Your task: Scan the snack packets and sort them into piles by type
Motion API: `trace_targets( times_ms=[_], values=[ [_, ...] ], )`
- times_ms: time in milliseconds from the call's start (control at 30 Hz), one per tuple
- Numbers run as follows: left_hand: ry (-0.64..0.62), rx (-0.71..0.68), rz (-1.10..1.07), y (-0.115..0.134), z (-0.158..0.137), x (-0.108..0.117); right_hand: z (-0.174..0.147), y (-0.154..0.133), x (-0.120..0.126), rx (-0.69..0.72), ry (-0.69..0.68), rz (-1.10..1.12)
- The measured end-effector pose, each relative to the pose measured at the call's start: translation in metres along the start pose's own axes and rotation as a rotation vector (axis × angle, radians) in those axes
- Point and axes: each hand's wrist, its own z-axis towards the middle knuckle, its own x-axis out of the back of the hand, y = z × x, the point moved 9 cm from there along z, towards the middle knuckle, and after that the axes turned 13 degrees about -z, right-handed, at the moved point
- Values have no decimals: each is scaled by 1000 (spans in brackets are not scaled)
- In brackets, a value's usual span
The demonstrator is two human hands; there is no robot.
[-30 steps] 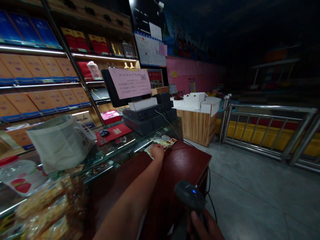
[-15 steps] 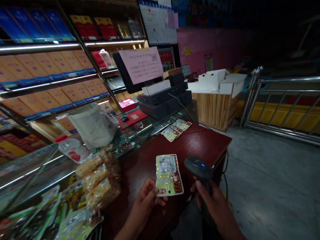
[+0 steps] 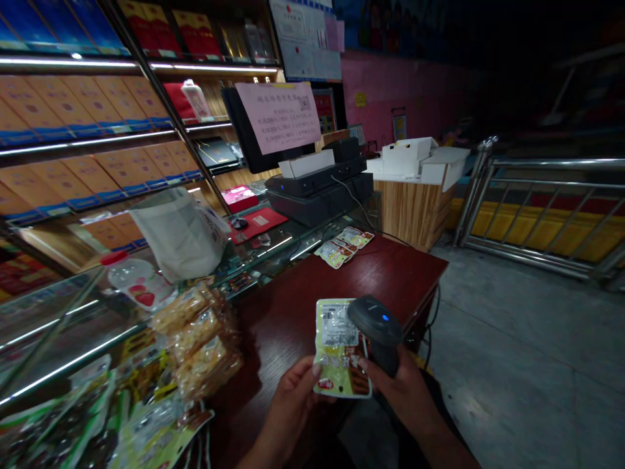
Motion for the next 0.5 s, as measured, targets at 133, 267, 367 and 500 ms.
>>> trace_targets(
  times_ms=[133,267,367,500],
  values=[
    [66,-89,92,8,-2,8,0,2,-2,25,28,-43],
    [113,-241,194,25,-4,11,5,4,0,58,-3,-53],
    [134,-315,257,35,-5,12,5,1,9,64,-21,-41],
    [158,-382,357,43,-8,12,-8,-13,2,106,-219,24]
  ],
)
